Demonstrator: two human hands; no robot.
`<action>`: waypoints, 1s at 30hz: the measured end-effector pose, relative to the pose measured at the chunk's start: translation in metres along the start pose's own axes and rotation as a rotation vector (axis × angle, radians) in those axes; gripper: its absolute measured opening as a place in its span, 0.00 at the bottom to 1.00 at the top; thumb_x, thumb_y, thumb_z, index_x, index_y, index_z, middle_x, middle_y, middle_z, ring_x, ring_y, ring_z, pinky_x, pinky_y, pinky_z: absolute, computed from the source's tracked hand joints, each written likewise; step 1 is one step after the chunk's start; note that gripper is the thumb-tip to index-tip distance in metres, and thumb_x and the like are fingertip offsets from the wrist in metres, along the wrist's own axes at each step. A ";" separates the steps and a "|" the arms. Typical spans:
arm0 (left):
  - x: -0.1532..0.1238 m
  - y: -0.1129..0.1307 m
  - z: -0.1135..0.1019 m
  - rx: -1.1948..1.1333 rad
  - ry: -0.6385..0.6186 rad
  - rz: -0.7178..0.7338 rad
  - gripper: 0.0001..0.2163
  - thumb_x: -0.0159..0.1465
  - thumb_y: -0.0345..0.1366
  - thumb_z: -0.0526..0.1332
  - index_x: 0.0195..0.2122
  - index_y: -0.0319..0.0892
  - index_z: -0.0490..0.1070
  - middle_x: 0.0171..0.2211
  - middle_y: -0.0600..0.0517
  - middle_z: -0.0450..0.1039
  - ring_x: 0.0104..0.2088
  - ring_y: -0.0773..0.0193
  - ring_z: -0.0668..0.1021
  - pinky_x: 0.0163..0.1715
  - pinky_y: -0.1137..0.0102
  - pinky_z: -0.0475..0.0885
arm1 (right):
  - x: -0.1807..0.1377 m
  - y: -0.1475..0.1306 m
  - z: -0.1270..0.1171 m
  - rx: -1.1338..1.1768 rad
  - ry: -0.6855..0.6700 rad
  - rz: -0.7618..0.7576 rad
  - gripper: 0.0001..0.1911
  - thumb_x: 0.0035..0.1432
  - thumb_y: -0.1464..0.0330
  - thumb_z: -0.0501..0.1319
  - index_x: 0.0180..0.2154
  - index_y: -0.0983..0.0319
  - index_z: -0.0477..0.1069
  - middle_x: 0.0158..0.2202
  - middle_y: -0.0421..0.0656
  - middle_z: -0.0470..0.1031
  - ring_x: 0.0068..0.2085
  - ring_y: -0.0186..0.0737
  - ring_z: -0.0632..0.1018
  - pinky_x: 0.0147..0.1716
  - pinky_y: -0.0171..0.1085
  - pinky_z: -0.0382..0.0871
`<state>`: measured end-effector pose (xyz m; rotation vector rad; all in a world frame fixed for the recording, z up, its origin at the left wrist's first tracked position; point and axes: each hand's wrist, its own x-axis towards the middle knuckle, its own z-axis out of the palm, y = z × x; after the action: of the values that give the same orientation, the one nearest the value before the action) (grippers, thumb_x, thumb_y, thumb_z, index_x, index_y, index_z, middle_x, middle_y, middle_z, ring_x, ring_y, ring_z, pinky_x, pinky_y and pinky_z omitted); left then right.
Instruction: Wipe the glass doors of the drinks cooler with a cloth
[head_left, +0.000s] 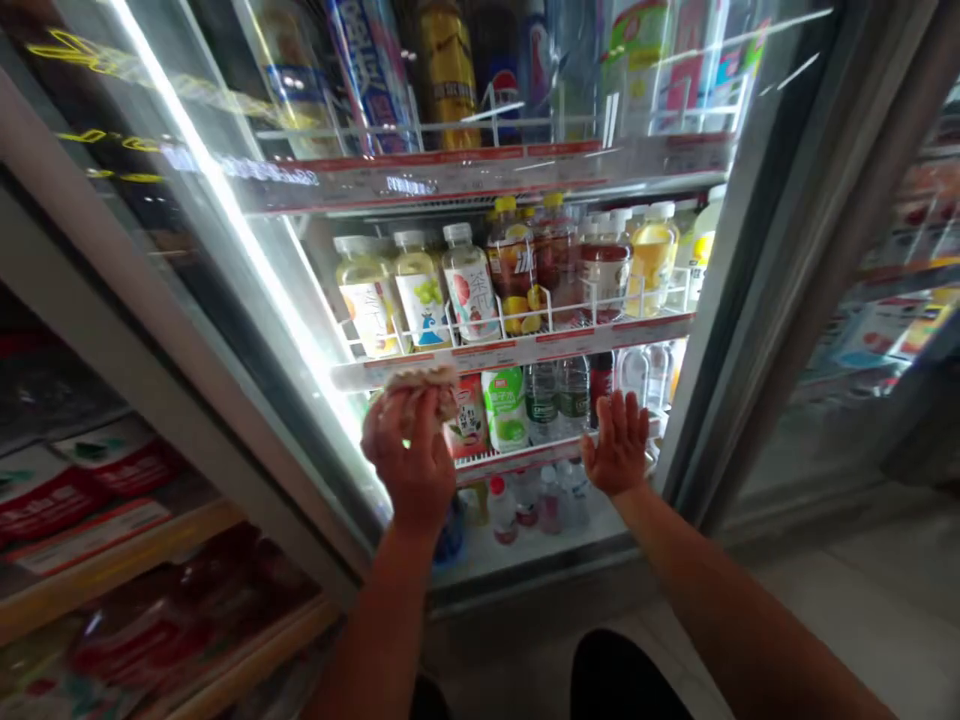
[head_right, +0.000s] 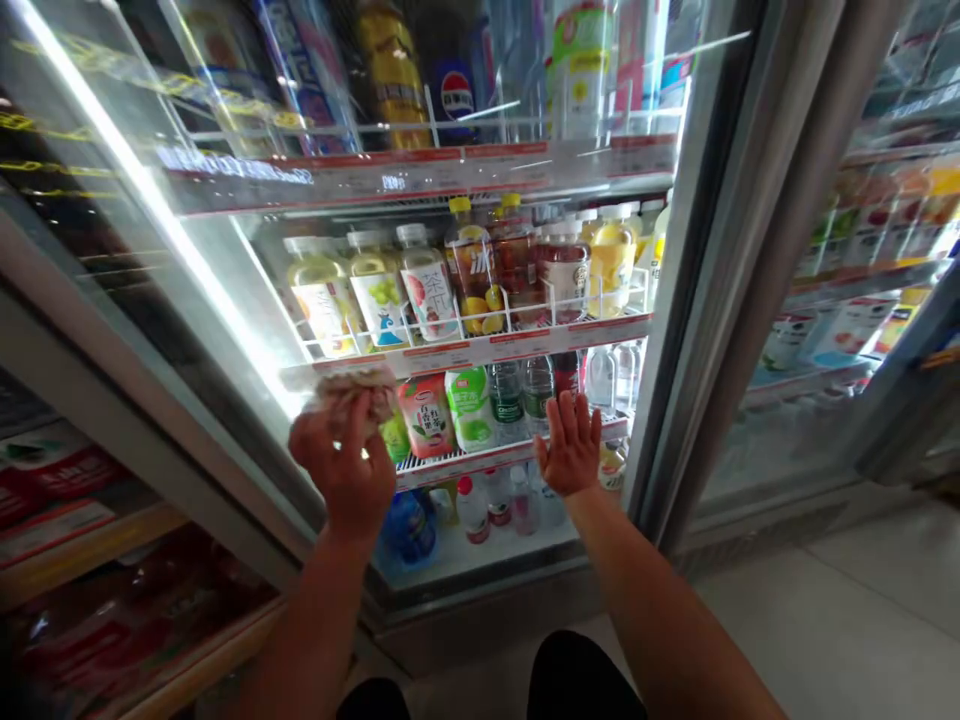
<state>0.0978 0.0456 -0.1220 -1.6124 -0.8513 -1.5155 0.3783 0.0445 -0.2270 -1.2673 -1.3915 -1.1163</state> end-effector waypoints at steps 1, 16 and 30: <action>0.019 -0.004 0.003 0.008 0.050 -0.032 0.22 0.67 0.28 0.56 0.62 0.47 0.66 0.58 0.42 0.67 0.63 0.52 0.66 0.63 0.52 0.61 | 0.000 0.000 0.000 0.006 -0.004 0.003 0.38 0.66 0.62 0.52 0.71 0.65 0.41 0.72 0.54 0.50 0.73 0.53 0.48 0.68 0.55 0.47; 0.005 0.057 0.026 -0.082 -0.185 0.274 0.20 0.66 0.29 0.60 0.58 0.52 0.71 0.53 0.50 0.75 0.60 0.57 0.70 0.59 0.59 0.65 | 0.001 -0.002 -0.001 0.004 -0.008 0.003 0.37 0.66 0.62 0.52 0.71 0.64 0.42 0.70 0.54 0.55 0.72 0.53 0.53 0.68 0.54 0.47; 0.030 0.072 0.026 -0.100 -0.210 0.141 0.21 0.66 0.31 0.59 0.61 0.48 0.68 0.57 0.47 0.71 0.64 0.52 0.64 0.63 0.57 0.60 | 0.001 -0.002 0.000 0.009 0.018 -0.017 0.37 0.65 0.64 0.53 0.71 0.66 0.43 0.70 0.55 0.54 0.72 0.51 0.50 0.69 0.54 0.47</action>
<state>0.1755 0.0314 -0.0981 -1.8890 -0.7649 -1.3250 0.3765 0.0447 -0.2259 -1.2382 -1.3945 -1.1294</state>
